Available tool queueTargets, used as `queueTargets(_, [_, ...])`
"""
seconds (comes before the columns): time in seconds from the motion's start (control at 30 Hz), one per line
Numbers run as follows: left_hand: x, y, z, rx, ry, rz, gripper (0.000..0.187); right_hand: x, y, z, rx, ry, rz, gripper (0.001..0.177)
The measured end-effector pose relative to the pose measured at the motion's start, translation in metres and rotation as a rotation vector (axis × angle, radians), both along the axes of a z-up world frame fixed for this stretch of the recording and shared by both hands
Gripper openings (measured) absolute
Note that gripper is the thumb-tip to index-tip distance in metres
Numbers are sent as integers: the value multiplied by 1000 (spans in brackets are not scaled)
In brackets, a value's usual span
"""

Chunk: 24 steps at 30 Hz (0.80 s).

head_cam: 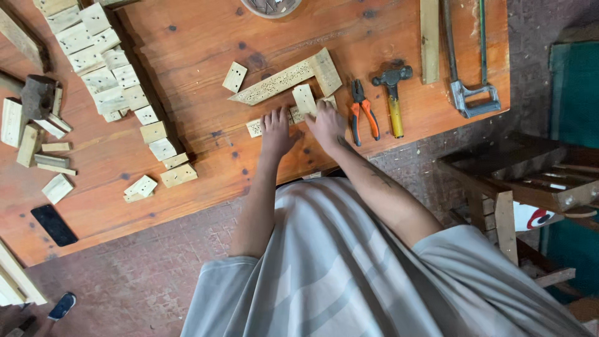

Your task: The person handles wooden blocks on a workbench and uses pliers to remove metal fasteners from the wood. They turn the blocks over to use the tool on different sides and set the items back down on the table.

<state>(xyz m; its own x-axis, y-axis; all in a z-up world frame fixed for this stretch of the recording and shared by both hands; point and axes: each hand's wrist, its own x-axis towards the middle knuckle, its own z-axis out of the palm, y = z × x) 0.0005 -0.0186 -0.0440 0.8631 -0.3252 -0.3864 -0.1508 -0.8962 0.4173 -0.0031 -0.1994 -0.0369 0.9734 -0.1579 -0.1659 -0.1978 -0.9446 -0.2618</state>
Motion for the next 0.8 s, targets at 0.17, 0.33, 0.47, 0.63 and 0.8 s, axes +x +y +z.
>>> queueTargets(0.17, [-22, -5, -16, 167, -212, 16, 86, -16, -42, 55, -114, -129, -29, 46])
queueTargets(0.33, [-13, -19, 16, 103, -255, 111, 73, -59, -103, 71, -43, 355, -135, 114])
queueTargets(0.47, [-6, -31, 14, 19, -284, 50, 61, -62, -110, 61, 158, 390, -207, 93])
queueTargets(0.63, [-2, -36, 1, 57, -222, -12, 54, -74, -136, 21, 268, 566, -368, 88])
queueTargets(0.8, [2, -35, -12, 5, -256, 27, 53, -75, -137, 59, 425, 490, -307, 73])
